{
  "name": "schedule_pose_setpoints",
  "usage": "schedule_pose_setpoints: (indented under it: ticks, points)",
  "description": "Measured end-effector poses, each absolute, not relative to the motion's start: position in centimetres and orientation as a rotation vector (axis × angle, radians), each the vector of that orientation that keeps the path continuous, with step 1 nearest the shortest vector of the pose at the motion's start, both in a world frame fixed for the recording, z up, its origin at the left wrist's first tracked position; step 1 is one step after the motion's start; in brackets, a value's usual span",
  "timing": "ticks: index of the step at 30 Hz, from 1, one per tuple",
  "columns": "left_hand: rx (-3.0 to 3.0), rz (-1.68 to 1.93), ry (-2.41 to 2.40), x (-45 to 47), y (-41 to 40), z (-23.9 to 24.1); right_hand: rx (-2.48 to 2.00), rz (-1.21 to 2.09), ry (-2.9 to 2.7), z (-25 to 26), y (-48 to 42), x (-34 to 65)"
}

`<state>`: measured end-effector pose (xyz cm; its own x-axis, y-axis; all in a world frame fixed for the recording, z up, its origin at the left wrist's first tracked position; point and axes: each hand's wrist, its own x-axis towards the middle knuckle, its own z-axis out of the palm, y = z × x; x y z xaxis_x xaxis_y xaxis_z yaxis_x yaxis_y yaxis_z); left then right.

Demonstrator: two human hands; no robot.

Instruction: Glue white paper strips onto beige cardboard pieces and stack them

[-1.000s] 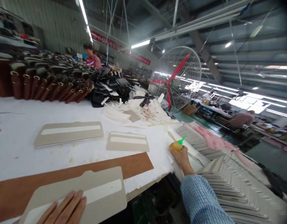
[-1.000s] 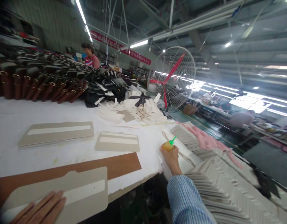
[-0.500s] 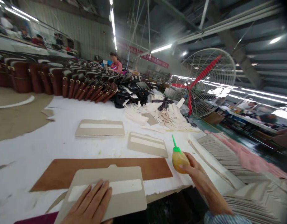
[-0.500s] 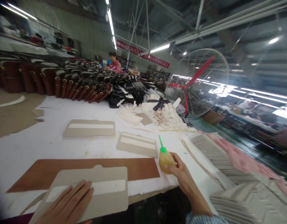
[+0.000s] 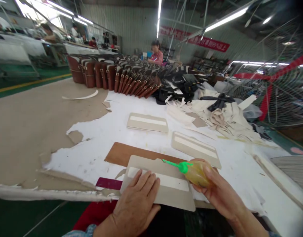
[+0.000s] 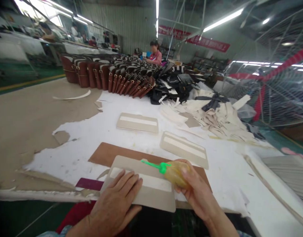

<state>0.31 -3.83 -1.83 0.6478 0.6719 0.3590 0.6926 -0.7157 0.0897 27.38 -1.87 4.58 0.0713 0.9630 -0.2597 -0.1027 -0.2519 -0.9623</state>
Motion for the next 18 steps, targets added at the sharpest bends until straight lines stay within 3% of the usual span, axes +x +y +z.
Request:
schedule_pose_setpoints:
  ticks: [5, 10, 18]
  points:
    - [-2.868, -0.559, -1.237, 0.4, -4.0, -1.9, -1.45, 1.254, -1.254, 5.7, -0.7, 24.7]
    - [-2.91, -0.555, -1.304, 0.4, -4.0, -1.3, -1.697, 0.884, -1.605, 6.3, 1.0, 21.9]
    - [-2.921, -0.497, -1.276, 0.3, -4.1, -1.3, -1.599, 0.609, -1.903, 6.4, 3.4, 19.2]
